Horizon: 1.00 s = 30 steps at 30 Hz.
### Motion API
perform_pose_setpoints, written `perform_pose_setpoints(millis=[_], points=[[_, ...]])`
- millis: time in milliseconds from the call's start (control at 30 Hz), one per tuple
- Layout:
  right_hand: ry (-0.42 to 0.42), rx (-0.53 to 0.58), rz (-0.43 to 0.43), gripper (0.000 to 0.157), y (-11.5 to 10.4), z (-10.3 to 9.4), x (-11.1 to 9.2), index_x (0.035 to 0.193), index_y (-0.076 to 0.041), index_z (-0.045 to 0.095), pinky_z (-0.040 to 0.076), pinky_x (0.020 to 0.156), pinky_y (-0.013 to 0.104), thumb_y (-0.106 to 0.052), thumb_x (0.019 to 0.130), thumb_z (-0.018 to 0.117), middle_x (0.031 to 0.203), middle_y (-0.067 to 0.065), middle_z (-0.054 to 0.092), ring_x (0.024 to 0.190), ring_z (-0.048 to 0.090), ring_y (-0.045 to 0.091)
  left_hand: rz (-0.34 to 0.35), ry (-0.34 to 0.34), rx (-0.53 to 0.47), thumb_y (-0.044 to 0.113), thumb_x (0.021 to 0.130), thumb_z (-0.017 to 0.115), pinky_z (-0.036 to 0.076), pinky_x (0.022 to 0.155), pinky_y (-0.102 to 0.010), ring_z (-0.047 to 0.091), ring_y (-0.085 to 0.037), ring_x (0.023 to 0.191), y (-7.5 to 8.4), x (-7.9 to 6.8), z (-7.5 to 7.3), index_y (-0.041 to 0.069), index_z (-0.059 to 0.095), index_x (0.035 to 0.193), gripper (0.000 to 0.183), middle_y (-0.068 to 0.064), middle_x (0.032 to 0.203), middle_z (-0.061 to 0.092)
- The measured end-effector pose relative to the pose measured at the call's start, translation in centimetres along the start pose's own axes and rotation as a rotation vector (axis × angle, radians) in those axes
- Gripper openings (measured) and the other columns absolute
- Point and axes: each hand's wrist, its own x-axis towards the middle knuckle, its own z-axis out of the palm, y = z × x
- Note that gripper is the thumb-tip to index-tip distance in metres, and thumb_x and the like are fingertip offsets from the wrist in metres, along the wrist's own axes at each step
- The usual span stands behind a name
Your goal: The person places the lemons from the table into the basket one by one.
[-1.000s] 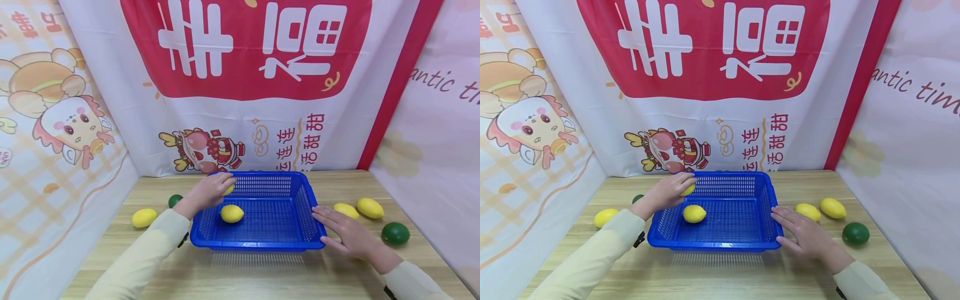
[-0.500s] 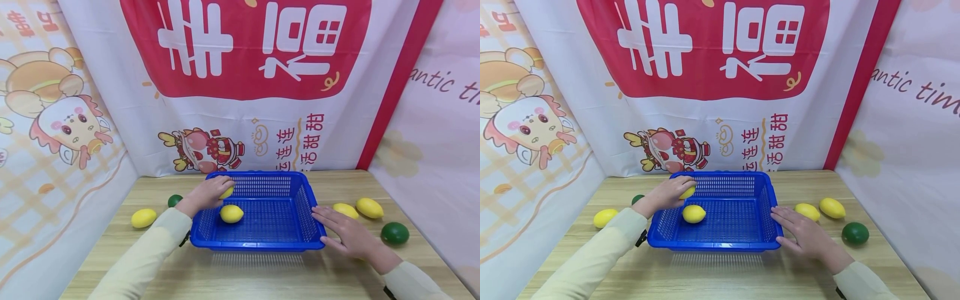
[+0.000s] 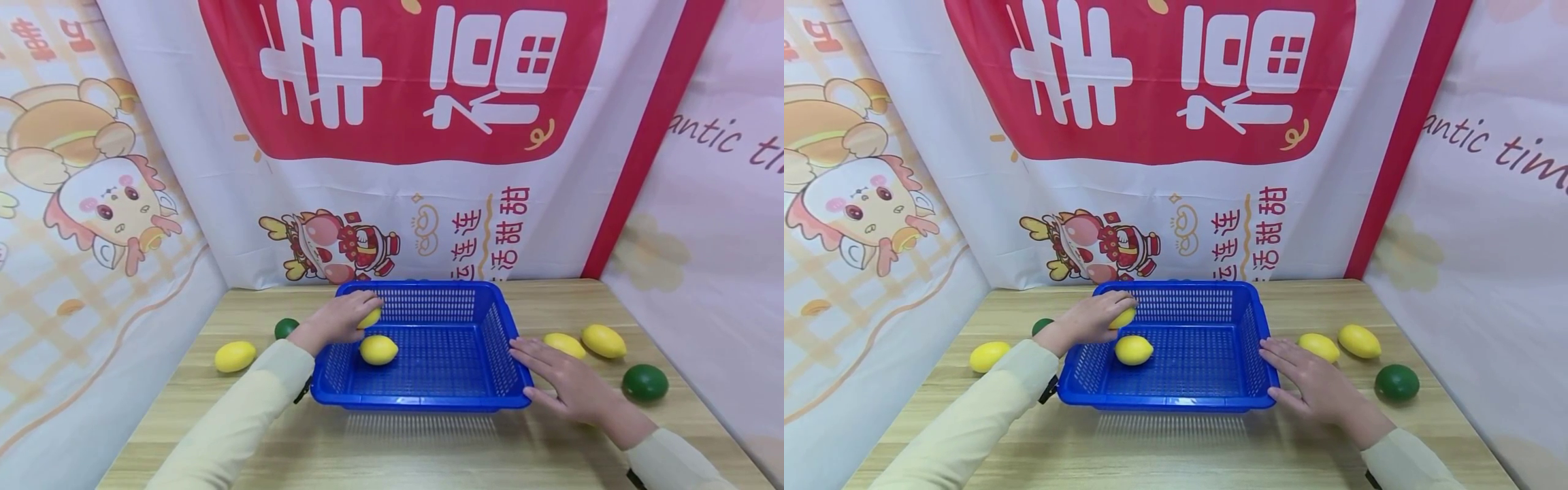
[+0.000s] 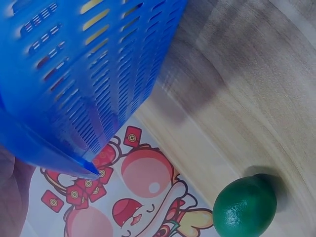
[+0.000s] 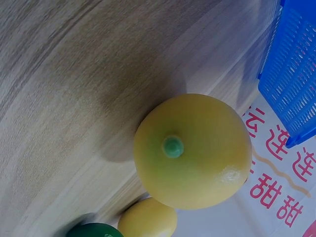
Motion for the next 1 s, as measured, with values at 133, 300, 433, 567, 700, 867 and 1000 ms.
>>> perform_pose_setpoints(millis=[133,300,433,567,700,867,1000], points=[[-0.01,-0.006,0.006,0.057,-0.1,-0.1,0.1,0.136,-0.005,0.056,0.014,0.111,0.017,-0.034,0.088,0.069,0.143,0.008,0.051,0.128,0.049,0.03,-0.007,0.001,-0.007,0.021,0.081,0.079,0.043,0.104,-0.042,0.05,-0.026,0.125,0.0,-0.1,0.0,0.009,0.052,0.136,0.063,-0.009,0.134,0.054],[-0.043,-0.019,0.029,0.058,-0.2,-0.3,0.1,0.137,-0.006,0.055,0.015,0.111,0.018,-0.034,0.088,0.069,0.144,0.007,0.05,0.13,0.048,0.028,-0.016,0.025,-0.021,0.02,0.082,0.078,0.044,0.103,-0.042,0.051,-0.026,0.123,-0.1,-0.1,-0.1,0.007,0.052,0.136,0.061,-0.009,0.132,0.055],[-0.048,-0.021,0.035,0.059,-0.2,-0.4,0.1,0.137,-0.006,0.055,0.014,0.111,0.017,-0.035,0.088,0.07,0.143,0.007,0.05,0.13,0.048,0.028,-0.013,0.041,-0.026,0.018,0.082,0.078,0.044,0.103,-0.042,0.052,-0.026,0.122,-0.2,-0.2,-0.2,0.006,0.053,0.135,0.059,-0.009,0.13,0.056],[-0.055,-0.017,0.045,0.059,-0.2,-0.4,0.1,0.138,-0.007,0.055,0.014,0.111,0.017,-0.035,0.088,0.069,0.144,0.007,0.049,0.131,0.046,0.028,-0.005,0.028,-0.022,0.02,0.084,0.077,0.043,0.103,-0.042,0.051,-0.027,0.123,-0.3,-0.4,-0.4,0.005,0.051,0.136,0.061,-0.01,0.132,0.055],[-0.072,-0.017,0.052,0.059,-0.2,-0.4,0.1,0.139,-0.007,0.054,0.015,0.111,0.018,-0.036,0.089,0.067,0.145,0.007,0.048,0.132,0.045,0.027,-0.016,0.008,-0.016,0.023,0.086,0.075,0.042,0.104,-0.042,0.049,-0.026,0.126,-0.4,-0.6,-0.4,0.007,0.05,0.139,0.061,-0.01,0.136,0.053],[-0.066,-0.017,0.047,0.059,-0.2,-0.3,0.0,0.139,-0.007,0.054,0.014,0.111,0.018,-0.036,0.09,0.067,0.145,0.007,0.049,0.132,0.045,0.027,-0.025,0.014,-0.024,0.021,0.085,0.075,0.043,0.104,-0.043,0.049,-0.027,0.126,-0.6,-1.1,-0.6,0.007,0.05,0.138,0.059,-0.01,0.135,0.053],[-0.048,-0.014,0.047,0.059,-0.1,-0.1,0.0,0.138,-0.008,0.055,0.013,0.111,0.017,-0.036,0.089,0.068,0.144,0.006,0.049,0.13,0.047,0.028,-0.027,0.022,-0.039,0.018,0.085,0.075,0.043,0.104,-0.042,0.049,-0.027,0.125,-0.8,-1.4,-0.7,0.006,0.051,0.137,0.059,-0.01,0.134,0.053]])
